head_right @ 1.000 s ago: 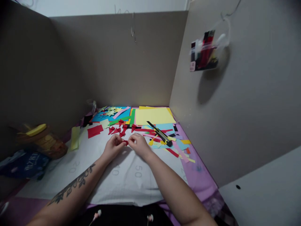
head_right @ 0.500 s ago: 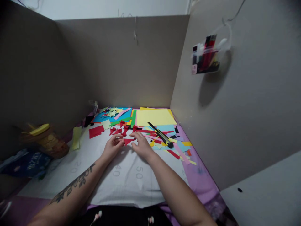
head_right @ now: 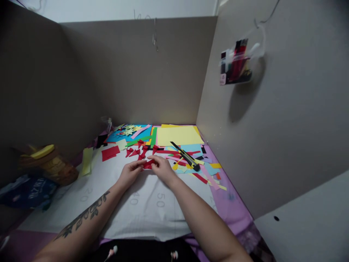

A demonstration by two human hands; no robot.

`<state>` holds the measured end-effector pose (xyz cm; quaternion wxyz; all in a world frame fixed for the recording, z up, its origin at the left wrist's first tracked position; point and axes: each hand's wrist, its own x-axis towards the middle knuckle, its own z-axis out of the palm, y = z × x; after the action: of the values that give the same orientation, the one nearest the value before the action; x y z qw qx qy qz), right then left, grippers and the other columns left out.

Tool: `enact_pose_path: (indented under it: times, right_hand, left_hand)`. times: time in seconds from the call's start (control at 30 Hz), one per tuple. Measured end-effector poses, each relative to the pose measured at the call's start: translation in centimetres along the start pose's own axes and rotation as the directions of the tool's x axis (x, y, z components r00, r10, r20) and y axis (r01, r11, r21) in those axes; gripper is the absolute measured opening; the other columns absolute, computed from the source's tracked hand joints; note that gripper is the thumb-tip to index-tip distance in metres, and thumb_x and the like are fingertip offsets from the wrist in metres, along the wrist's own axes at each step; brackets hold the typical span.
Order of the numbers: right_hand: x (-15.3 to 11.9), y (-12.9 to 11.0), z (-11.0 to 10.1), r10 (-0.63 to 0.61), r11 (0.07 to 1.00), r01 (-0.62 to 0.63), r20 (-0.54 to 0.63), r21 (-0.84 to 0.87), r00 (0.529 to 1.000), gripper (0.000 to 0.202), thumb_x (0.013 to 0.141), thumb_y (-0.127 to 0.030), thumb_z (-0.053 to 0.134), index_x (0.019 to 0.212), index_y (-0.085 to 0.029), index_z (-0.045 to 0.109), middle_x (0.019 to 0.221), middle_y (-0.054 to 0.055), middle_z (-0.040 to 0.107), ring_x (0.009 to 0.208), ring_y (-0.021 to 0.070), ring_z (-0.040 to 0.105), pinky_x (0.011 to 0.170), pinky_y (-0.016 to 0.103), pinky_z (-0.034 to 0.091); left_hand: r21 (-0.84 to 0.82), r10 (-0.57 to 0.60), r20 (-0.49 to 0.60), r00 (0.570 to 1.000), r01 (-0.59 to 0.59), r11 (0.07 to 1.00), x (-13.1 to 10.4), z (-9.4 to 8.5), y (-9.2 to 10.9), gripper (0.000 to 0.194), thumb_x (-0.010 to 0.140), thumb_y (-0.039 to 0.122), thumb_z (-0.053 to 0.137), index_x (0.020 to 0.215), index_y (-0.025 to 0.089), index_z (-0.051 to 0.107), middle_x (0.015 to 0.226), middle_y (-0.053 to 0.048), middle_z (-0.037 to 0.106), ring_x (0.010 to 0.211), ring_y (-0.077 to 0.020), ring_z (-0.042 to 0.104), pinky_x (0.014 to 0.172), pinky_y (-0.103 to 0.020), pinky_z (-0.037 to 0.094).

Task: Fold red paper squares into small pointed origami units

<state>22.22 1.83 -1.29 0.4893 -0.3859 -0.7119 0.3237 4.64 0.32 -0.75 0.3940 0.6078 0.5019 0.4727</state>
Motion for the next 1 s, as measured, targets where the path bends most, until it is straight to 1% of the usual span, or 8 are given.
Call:
enact_pose_path:
  times: [0.1,0.2,0.3,0.4,0.5,0.67,0.83,1.0]
  right_hand:
    - [0.1,0.1,0.2,0.017,1.0,-0.017,-0.015,0.012,1.0,0.028,0.075,-0.015,0.049,0.096,-0.02,0.067,0.092,0.004,0.068,0.081,0.0169,0.061,0.074,0.029,0.048]
    - [0.1,0.1,0.2,0.051,0.998,-0.05,-0.026,0.034,0.998,0.025,0.075,-0.017,0.05,0.093,-0.019,0.068,0.087,0.003,0.069,0.077,0.0162,0.062,0.07,0.028,0.048]
    - [0.0,0.0,0.0,0.074,0.995,-0.073,-0.017,0.061,0.997,0.031,0.073,-0.013,0.046,0.096,-0.018,0.067,0.085,0.002,0.068,0.07,0.0142,0.061,0.065,0.026,0.047]
    - [0.0,0.0,0.0,0.081,0.994,-0.08,-0.011,0.072,0.997,0.037,0.07,-0.011,0.044,0.098,-0.018,0.066,0.079,0.001,0.067,0.064,0.0128,0.058,0.06,0.024,0.045]
    - [0.0,0.0,0.0,0.068,0.995,-0.067,-0.007,0.078,0.998,0.037,0.07,-0.011,0.045,0.1,-0.018,0.066,0.082,0.002,0.067,0.066,0.0129,0.058,0.063,0.025,0.047]
    - [0.1,0.1,0.0,0.048,0.996,-0.048,-0.003,0.069,0.999,0.031,0.072,-0.012,0.048,0.093,-0.019,0.068,0.092,0.003,0.069,0.083,0.0164,0.062,0.074,0.028,0.048]
    - [0.1,0.1,0.0,0.066,0.997,-0.066,-0.01,0.042,0.998,0.024,0.072,-0.013,0.049,0.087,-0.019,0.067,0.085,0.002,0.068,0.076,0.0153,0.06,0.069,0.027,0.047]
    - [0.1,-0.5,0.0,0.069,0.998,-0.069,0.008,-0.006,0.998,0.014,0.072,-0.014,0.05,0.076,-0.019,0.063,0.073,-0.001,0.063,0.066,0.0132,0.056,0.061,0.024,0.042]
  left_hand:
    - [-0.032,0.012,0.003,1.0,-0.011,0.999,0.0,0.1,0.1,0.029,0.071,0.027,0.061,0.097,0.016,0.069,0.102,-0.009,0.07,0.09,-0.0223,0.065,0.077,-0.034,0.052]
    - [-0.038,0.015,0.019,1.0,-0.015,0.999,-0.1,0.2,0.4,0.029,0.072,0.027,0.061,0.098,0.017,0.068,0.102,-0.009,0.07,0.088,-0.0213,0.065,0.075,-0.032,0.052]
    - [-0.039,0.016,0.013,1.0,-0.015,0.999,-0.2,0.2,0.7,0.028,0.073,0.027,0.06,0.098,0.016,0.066,0.102,-0.009,0.068,0.085,-0.0197,0.064,0.071,-0.03,0.051]
    - [-0.056,0.023,0.004,1.0,-0.023,0.998,-0.3,0.3,0.9,0.022,0.073,0.027,0.059,0.091,0.016,0.062,0.094,-0.007,0.066,0.079,-0.0173,0.063,0.067,-0.028,0.05]
    - [-0.058,0.051,0.019,0.999,-0.049,0.997,-0.3,0.3,0.9,0.016,0.073,0.026,0.057,0.085,0.017,0.06,0.085,-0.004,0.064,0.076,-0.0155,0.061,0.067,-0.026,0.049]
    - [-0.022,0.05,0.026,0.998,-0.049,0.999,-0.3,0.2,0.8,0.017,0.073,0.027,0.058,0.086,0.016,0.062,0.085,-0.005,0.066,0.076,-0.0165,0.062,0.066,-0.026,0.048]
    - [0.044,0.062,0.08,0.995,-0.066,0.997,-0.7,0.4,1.5,0.025,0.071,0.029,0.064,0.093,0.017,0.066,0.091,-0.006,0.069,0.081,-0.0188,0.064,0.07,-0.027,0.05]
    - [0.158,0.1,0.115,0.988,-0.118,0.98,-1.1,0.6,2.0,0.021,0.072,0.027,0.064,0.09,0.019,0.071,0.088,-0.004,0.072,0.078,-0.0188,0.065,0.07,-0.027,0.05]
